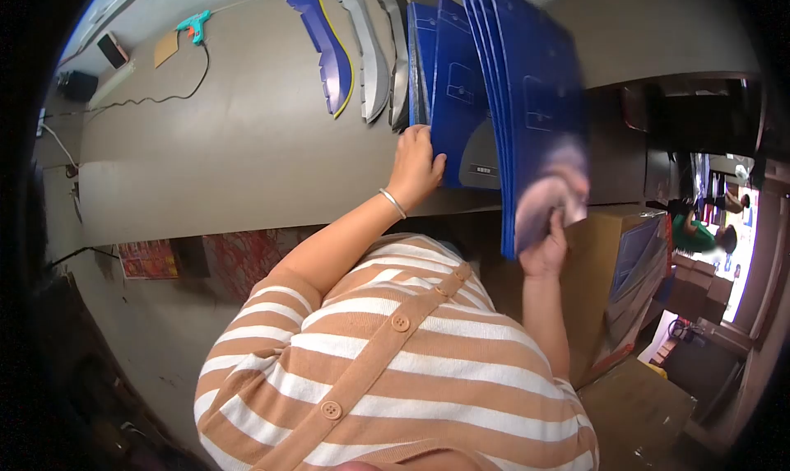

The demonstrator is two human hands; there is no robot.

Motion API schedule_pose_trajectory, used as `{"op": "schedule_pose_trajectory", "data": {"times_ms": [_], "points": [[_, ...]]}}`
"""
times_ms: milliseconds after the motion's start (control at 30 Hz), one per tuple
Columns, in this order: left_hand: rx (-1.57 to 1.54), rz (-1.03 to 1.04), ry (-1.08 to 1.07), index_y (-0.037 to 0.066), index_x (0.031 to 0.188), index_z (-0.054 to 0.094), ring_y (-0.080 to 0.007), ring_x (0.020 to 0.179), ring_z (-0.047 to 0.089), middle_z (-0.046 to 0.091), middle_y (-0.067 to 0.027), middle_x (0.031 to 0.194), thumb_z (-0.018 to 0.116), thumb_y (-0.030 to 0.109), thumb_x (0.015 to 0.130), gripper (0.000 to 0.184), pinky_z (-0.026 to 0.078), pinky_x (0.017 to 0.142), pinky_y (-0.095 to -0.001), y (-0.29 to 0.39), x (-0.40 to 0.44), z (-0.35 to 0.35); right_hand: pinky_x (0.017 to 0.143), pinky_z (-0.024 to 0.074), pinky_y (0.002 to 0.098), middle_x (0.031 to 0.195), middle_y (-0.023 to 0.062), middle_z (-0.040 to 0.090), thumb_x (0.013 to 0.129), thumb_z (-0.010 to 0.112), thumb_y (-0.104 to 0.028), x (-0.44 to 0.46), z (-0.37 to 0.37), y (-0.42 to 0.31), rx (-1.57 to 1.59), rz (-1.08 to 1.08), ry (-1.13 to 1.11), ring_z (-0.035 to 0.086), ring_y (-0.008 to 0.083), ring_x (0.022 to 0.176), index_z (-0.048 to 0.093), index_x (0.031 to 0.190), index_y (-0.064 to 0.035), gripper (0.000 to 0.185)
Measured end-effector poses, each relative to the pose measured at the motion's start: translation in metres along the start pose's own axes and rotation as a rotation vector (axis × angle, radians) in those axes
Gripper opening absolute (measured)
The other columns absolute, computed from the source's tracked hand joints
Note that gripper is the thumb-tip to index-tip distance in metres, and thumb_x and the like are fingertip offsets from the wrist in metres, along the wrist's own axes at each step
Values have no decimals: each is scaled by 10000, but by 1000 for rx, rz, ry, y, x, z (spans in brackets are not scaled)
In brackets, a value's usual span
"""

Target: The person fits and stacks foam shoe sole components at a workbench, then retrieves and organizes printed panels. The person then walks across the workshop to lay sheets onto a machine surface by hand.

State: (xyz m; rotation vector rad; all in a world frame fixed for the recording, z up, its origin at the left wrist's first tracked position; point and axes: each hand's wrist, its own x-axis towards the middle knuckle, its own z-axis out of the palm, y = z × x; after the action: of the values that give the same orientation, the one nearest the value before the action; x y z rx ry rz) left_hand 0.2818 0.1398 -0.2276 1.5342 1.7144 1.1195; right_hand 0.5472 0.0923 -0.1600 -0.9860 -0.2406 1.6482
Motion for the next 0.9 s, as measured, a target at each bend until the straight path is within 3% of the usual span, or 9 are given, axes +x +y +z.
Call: {"op": "schedule_pose_trajectory", "data": {"times_ms": [33, 100, 167, 300, 400, 500, 867, 900], "points": [[-3, -8, 8, -69, 1172, 428, -404, 1073, 458, 455, -247, 1182, 612, 88, 766, 473, 381, 938, -444, 2, 1, 2, 959, 445, 407, 1241, 68, 556, 931, 498, -308, 2, 24, 17, 2, -6, -146, 538, 241, 1126, 486, 1268, -116, 388], [-128, -12, -2, -68, 1158, 431, -404, 1018, 469, 462, -244, 1115, 588, 56, 755, 450, 393, 912, -444, 7, 5, 8, 884, 490, 375, 1228, 34, 572, 949, 465, -289, 24, -14, 29, 125, 242, -219, 559, 204, 1103, 509, 1239, -120, 339], [-157, -50, -1, -71, 1145, 433, -416, 1007, 469, 462, -248, 1094, 572, 45, 754, 432, 398, 898, -449, 9, 6, 12, 815, 519, 323, 1183, 18, 596, 936, 498, -286, 26, -13, 53, -44, 166, 61, 582, 185, 1064, 532, 1199, -131, 307], [-240, -16, -50, -72, 1150, 426, -444, 1023, 468, 448, -285, 1142, 558, 51, 766, 425, 394, 914, -467, 9, 9, 14, 861, 515, 347, 1156, 37, 606, 936, 507, -243, 30, -15, 57, 53, 211, 20, 586, 194, 1051, 538, 1176, -114, 274], [-184, 4, 6, -68, 1206, 403, -501, 1096, 434, 380, -373, 1246, 526, 89, 813, 440, 371, 958, -481, 13, 12, 20, 890, 501, 355, 1154, 41, 606, 930, 519, -218, 35, -13, 54, 60, 167, 105, 587, 196, 1051, 546, 1155, -100, 255], [-152, -66, -151, -75, 1230, 390, -498, 1090, 443, 415, -368, 1219, 510, 107, 830, 455, 367, 959, -488, 4, 19, 29, 906, 492, 356, 1147, 43, 609, 925, 528, -201, 43, -6, 52, 52, 128, 159, 589, 197, 1048, 553, 1140, -92, 242], [-349, -103, -80, -76, 1202, 435, -440, 1049, 477, 476, -292, 1154, 487, 89, 857, 386, 368, 950, -448, 8, 24, 39, 807, 535, 317, 1093, 26, 632, 910, 555, -211, 58, -9, 45, 38, 200, 136, 614, 176, 992, 569, 1100, -104, 219], [-461, -110, -78, -49, 1207, 440, -379, 1019, 503, 471, -251, 1150, 479, 115, 868, 379, 401, 901, -411, 8, 26, 42, 807, 535, 320, 1095, 28, 631, 910, 553, -217, 60, -9, 44, 54, 211, 141, 614, 178, 995, 569, 1101, -104, 222]]}}
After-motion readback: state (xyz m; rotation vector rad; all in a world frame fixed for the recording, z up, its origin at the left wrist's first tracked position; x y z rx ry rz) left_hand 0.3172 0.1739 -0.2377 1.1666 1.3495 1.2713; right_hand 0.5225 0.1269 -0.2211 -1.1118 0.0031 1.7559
